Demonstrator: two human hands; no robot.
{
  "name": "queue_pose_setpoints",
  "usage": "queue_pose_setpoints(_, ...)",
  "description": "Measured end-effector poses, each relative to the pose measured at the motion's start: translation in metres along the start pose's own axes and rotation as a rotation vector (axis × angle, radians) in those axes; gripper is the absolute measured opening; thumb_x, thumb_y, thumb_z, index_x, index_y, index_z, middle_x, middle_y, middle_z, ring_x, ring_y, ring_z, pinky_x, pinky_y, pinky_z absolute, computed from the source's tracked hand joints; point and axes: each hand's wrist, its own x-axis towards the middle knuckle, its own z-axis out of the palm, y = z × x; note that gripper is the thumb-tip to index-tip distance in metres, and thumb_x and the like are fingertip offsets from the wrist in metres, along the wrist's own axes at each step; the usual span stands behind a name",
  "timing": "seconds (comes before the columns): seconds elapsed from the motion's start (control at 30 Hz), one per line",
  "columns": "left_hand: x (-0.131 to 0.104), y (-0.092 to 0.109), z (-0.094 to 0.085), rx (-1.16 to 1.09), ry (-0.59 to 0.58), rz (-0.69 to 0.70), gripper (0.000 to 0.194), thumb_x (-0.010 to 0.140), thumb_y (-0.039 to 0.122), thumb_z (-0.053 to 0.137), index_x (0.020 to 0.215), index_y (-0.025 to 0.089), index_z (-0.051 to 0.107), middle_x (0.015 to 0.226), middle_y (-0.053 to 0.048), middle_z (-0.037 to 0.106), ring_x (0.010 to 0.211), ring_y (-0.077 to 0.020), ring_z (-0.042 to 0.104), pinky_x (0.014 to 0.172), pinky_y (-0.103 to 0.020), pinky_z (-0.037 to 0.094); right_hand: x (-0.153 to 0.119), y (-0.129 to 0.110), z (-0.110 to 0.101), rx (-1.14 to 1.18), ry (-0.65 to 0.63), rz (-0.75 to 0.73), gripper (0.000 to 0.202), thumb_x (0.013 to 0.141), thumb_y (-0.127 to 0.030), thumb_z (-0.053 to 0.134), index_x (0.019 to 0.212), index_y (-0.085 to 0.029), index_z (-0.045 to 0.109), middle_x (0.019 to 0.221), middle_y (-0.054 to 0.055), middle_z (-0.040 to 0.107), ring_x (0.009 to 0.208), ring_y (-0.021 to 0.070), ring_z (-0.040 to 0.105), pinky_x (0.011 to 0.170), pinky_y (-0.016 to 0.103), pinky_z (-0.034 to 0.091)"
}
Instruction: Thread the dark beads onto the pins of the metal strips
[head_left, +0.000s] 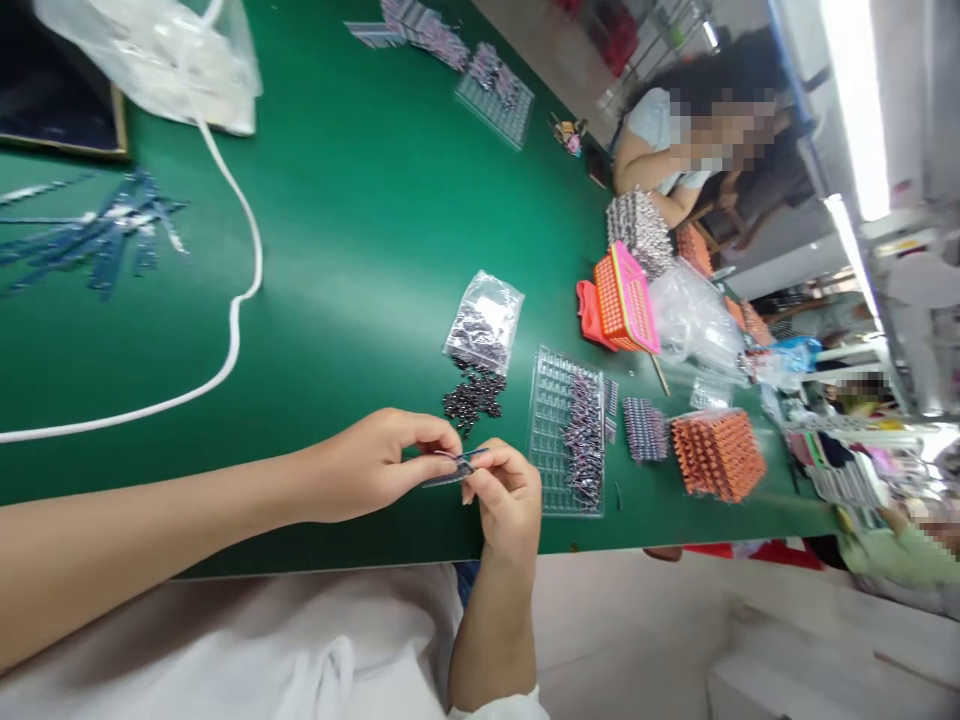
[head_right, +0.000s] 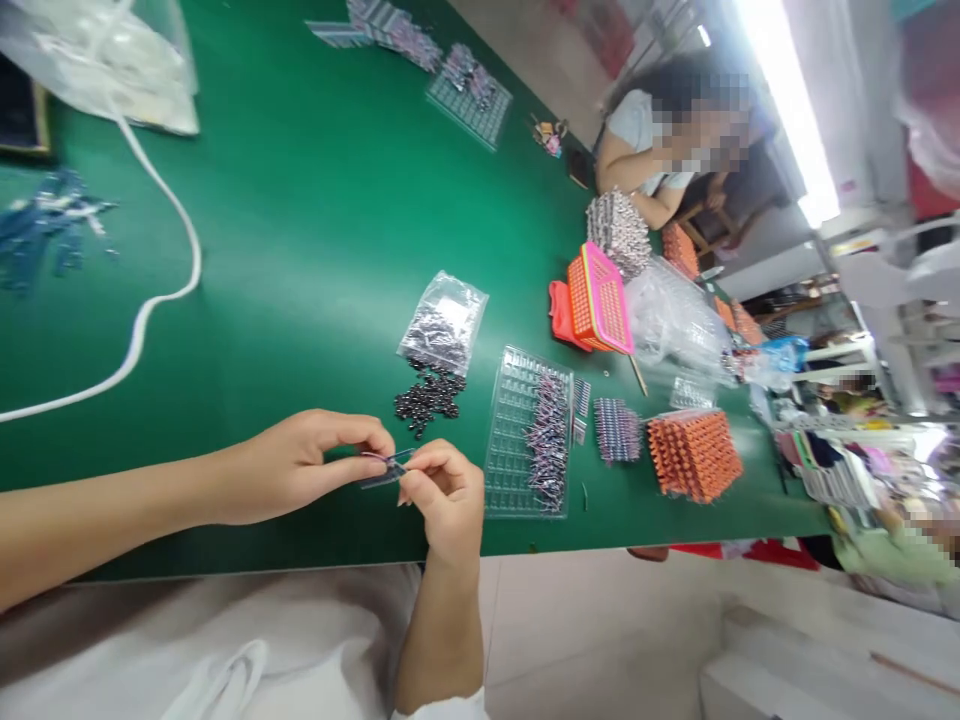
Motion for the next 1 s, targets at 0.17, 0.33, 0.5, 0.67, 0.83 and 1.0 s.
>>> queue_pose_setpoints(0.17,0.001,-0.002,0.000,-0.022,-0.081,-0.005,0.023,0.091,0.037,0.055,0.082,0.020,0.068,0.077,0.002,0.067,0.074,-0.0143,0.058,0.071,-0.023,0.043,-0.008,-0.009,-0.008,-0.090,-0.006,-0.003,0.013,0.080,-0.032,0.071,0.079,-0.020,0.067,0.076,-0.002,0.057,0.051,0.0075,0.053,0.046,0.022,0.041)
queue_pose_setpoints(0.33,0.003,-0.005,0.001,-0.043,0.003,-0.110,0.030,0.089,0.048,0.057,0.083,0.020,0.067,0.077,0.000,0.069,0.075,-0.0166,0.061,0.072,-0.026,0.044,-0.019,-0.042,-0.063,-0.720,0.361,-0.158,0.016,0.085,-0.035,0.064,0.085,-0.020,0.069,0.083,0.001,0.064,0.073,0.0132,0.060,0.064,0.026,0.047)
queue_pose_setpoints(0.5,0.007,-0.010,0.003,-0.067,0.090,-0.175,0.033,0.086,0.053,0.060,0.084,0.021,0.068,0.076,0.000,0.069,0.074,-0.0178,0.062,0.070,-0.027,0.045,-0.003,-0.063,-0.140,-1.230,0.581,-0.154,0.032,0.089,-0.046,0.055,0.094,-0.017,0.070,0.093,0.007,0.069,0.083,0.0187,0.062,0.075,0.030,0.048)
queue_pose_setpoints(0.67,0.008,-0.011,0.003,-0.166,0.193,-0.200,0.031,0.083,0.050,0.063,0.084,0.019,0.067,0.076,0.000,0.067,0.074,-0.0171,0.061,0.069,-0.026,0.045,0.017,-0.056,-0.167,-1.397,0.547,-0.187,0.040,0.088,-0.050,0.052,0.090,-0.015,0.072,0.089,0.010,0.068,0.076,0.0194,0.060,0.080,0.035,0.047)
queue_pose_setpoints(0.83,0.012,-0.012,-0.001,-0.258,0.291,-0.209,0.028,0.081,0.046,0.065,0.083,0.018,0.065,0.075,-0.001,0.065,0.073,-0.0171,0.061,0.069,-0.028,0.047,0.007,-0.051,-0.119,-1.432,0.540,-0.361,0.035,0.092,-0.043,0.053,0.101,-0.016,0.072,0.094,0.010,0.069,0.079,0.0186,0.062,0.078,0.033,0.048)
queue_pose_setpoints(1.0,0.015,-0.014,-0.004,-0.257,0.315,-0.186,0.026,0.082,0.042,0.064,0.081,0.016,0.064,0.073,-0.001,0.064,0.070,-0.0161,0.060,0.066,-0.028,0.047,-0.005,-0.029,-0.044,-1.211,0.111,-0.391,0.018,0.094,-0.028,0.055,0.102,-0.020,0.069,0.095,0.006,0.069,0.085,0.0155,0.064,0.077,0.029,0.051)
